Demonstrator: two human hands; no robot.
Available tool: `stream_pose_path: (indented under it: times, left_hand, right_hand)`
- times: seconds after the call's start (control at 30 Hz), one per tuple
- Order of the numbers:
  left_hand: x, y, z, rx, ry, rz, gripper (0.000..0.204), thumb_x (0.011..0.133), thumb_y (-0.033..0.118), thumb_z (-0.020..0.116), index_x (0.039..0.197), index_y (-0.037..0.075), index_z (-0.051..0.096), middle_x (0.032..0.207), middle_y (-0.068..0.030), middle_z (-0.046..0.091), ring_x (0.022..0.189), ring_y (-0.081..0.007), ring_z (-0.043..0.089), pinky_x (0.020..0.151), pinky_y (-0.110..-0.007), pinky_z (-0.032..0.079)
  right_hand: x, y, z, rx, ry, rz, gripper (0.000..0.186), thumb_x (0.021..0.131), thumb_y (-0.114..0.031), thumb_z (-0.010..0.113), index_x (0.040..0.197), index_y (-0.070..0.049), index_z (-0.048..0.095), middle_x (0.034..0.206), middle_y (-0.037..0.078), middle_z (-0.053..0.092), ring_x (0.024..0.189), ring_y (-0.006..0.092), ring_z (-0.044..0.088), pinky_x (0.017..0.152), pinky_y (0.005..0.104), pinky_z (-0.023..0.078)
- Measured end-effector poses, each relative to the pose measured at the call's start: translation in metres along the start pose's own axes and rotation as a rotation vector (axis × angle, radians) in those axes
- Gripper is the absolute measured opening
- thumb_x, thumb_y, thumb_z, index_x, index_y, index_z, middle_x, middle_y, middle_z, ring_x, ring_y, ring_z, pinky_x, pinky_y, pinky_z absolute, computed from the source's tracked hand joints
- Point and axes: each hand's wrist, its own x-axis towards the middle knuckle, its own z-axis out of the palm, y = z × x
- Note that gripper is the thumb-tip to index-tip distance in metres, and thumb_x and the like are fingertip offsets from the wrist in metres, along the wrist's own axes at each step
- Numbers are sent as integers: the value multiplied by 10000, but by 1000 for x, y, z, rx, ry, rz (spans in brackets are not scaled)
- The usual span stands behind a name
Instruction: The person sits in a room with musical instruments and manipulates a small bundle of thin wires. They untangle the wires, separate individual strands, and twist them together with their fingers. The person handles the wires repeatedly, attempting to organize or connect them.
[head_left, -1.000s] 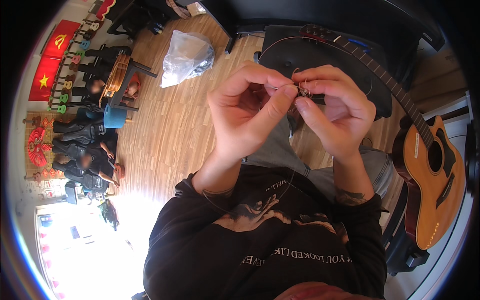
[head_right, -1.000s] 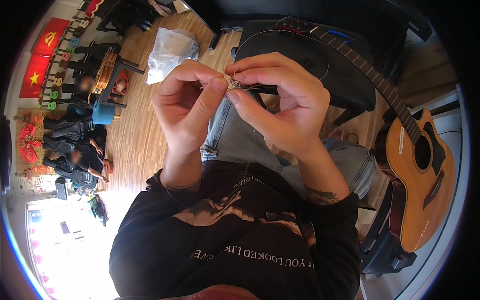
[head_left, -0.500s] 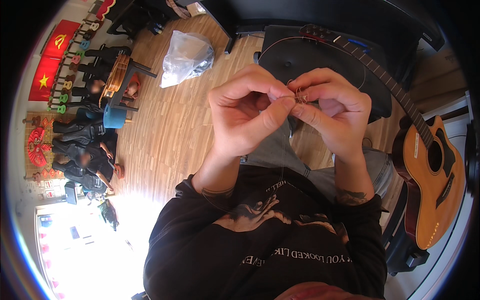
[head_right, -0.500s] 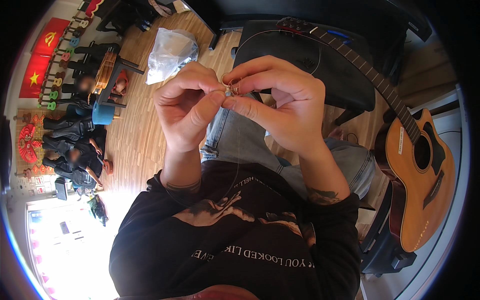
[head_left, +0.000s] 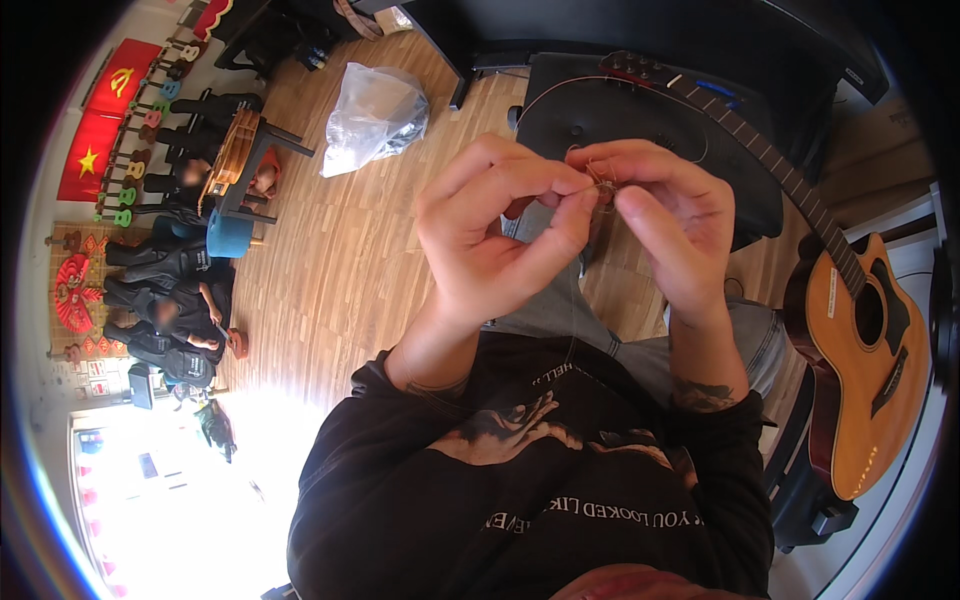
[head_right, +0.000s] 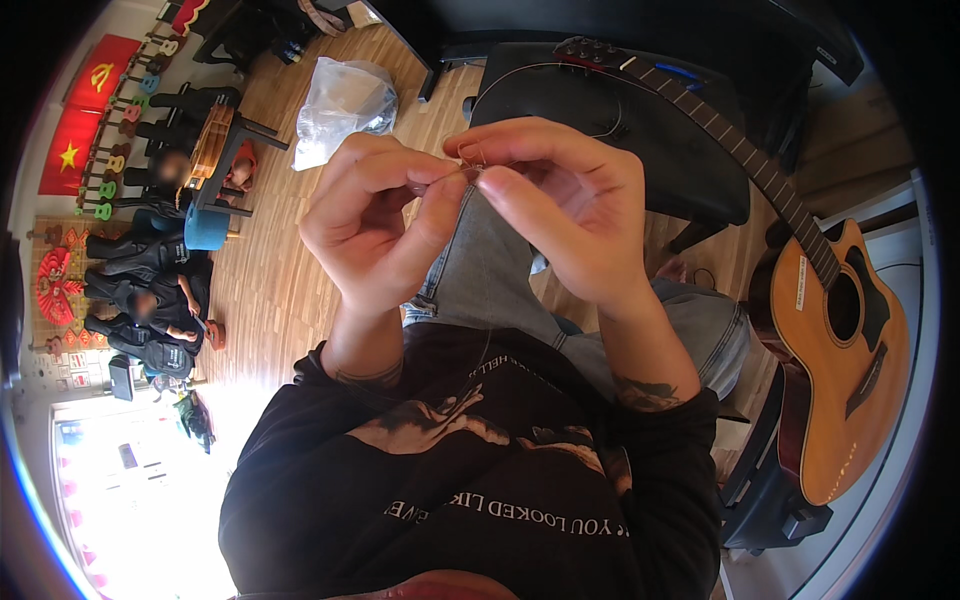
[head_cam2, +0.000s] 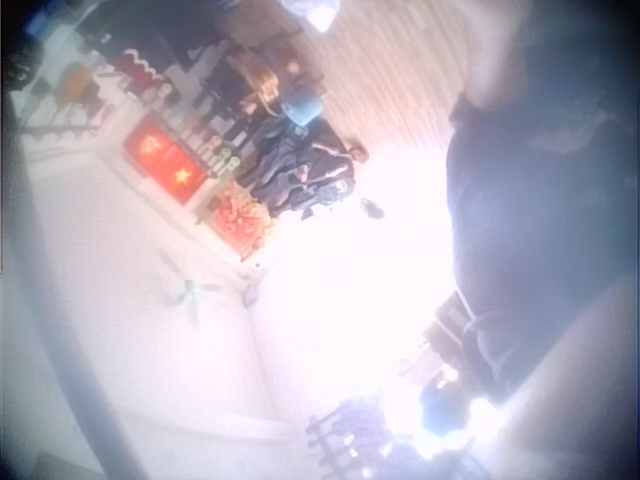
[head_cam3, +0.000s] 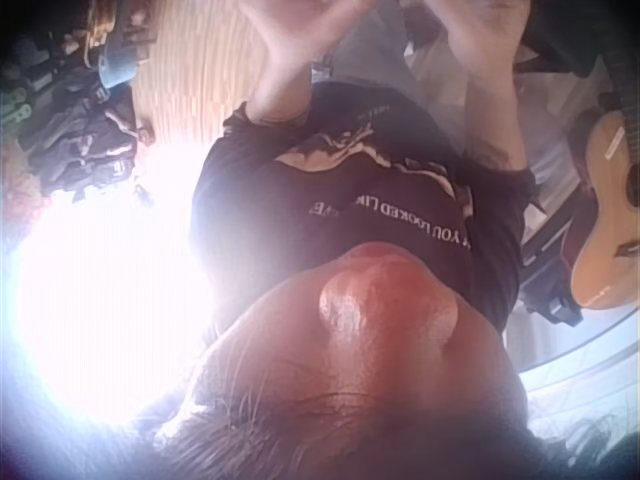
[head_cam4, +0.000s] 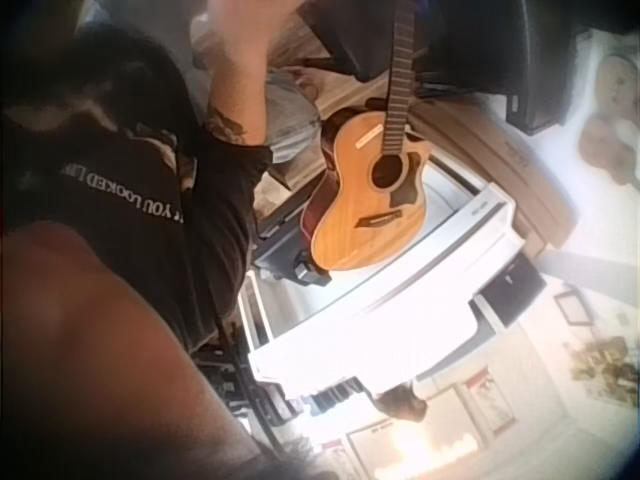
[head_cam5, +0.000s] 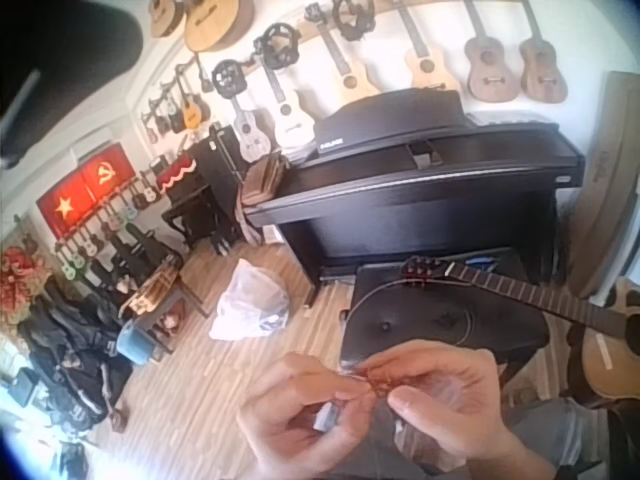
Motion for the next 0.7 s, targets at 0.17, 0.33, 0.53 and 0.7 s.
stream_pose_path:
  times: [0.17,0.33,0.53,0.7]
  left_hand:
    - [-1,-6,2,151,57,189,194,736,-145,724,904,-55,687,886,-90,600,710,-115,585,565,-208,480]
    - [3,-6,6,218,75,288,203,708,-135,745,884,-49,691,832,-82,610,674,-117,573,539,-210,457]
    - [4,-7,8,237,98,335,213,682,-109,771,863,-28,695,807,-72,616,657,-112,561,508,-217,413]
    - [4,-4,7,290,77,334,197,689,-107,765,843,-11,691,802,-58,610,631,-89,529,494,-211,372]
  right_hand:
    - [-1,0,8,63,143,68,171,801,131,663,936,39,612,1192,201,594,960,191,662,836,309,544]
    - [-1,3,8,-151,140,-69,204,770,132,686,917,13,609,1259,205,543,1043,225,639,860,328,546]
    - [2,7,1,-362,68,-223,231,737,107,697,942,13,646,1290,197,523,1099,260,616,871,341,526]
    - [0,5,-2,-480,91,-272,196,750,75,680,930,15,633,1283,184,524,1081,253,606,884,345,501]
